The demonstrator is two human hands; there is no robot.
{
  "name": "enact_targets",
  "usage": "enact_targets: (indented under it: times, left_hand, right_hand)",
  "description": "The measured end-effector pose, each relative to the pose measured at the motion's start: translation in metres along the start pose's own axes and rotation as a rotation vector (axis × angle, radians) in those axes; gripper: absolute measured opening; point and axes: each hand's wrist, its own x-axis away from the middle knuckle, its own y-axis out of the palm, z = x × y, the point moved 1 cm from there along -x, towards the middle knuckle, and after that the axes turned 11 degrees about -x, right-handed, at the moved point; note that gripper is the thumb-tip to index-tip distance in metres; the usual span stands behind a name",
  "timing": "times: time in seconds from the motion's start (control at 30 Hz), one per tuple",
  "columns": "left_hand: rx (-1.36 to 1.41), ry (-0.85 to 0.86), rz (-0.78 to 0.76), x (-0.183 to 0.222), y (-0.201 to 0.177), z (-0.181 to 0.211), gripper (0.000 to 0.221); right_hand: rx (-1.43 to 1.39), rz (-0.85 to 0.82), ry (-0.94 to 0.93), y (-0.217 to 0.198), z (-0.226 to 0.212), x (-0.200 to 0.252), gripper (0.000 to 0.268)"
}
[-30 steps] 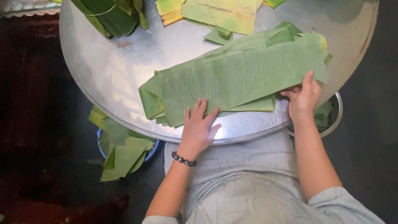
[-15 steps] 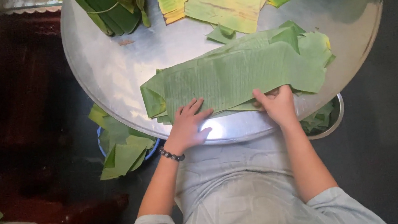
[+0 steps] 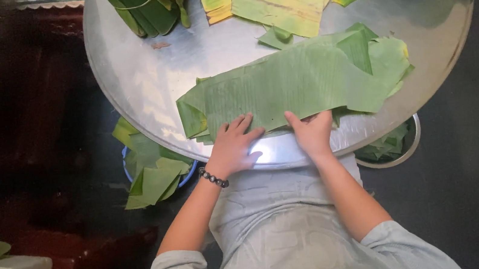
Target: The person is preparing banana leaves by sorting, aligning, and folding them on a round metal table.
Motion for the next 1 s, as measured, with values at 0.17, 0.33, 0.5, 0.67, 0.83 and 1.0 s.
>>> enact_targets:
  times: [0.17,0.33,0.5,0.67,0.83,1.0]
  left_hand:
    - [-0.034,0.0,-0.006,0.0,-0.009,0.002,0.063]
    - [-0.054,0.016,0.022,-0.003,0.0,-0.001,0.065]
    - [-0.018,0.04,0.039,-0.004,-0.004,-0.004,0.067]
    - [-0.036,0.038,0.075,-0.007,0.024,-0.007,0.066]
    - [0.133,0.006,-0.043,-0.003,-0.028,-0.011,0.076]
    - [0.315,0.005,-0.08,-0.004,-0.029,-0.012,0.073]
  right_hand:
    - [0.048,-0.007,-0.036,0.011,-0.007,0.014,0.067]
    - [0.137,-0.013,-0.091,0.014,-0.023,0.02,0.06]
    - [0.113,-0.031,-0.101,0.015,-0.024,0.021,0.059]
    - [-0.013,-0.028,-0.224,0.0,-0.015,0.014,0.088]
    - [-0.144,-0.132,-0.45,-0.015,-0.099,0.024,0.11]
    - [-0.479,-0.132,-0.583,-0.017,-0.165,0.061,0.108]
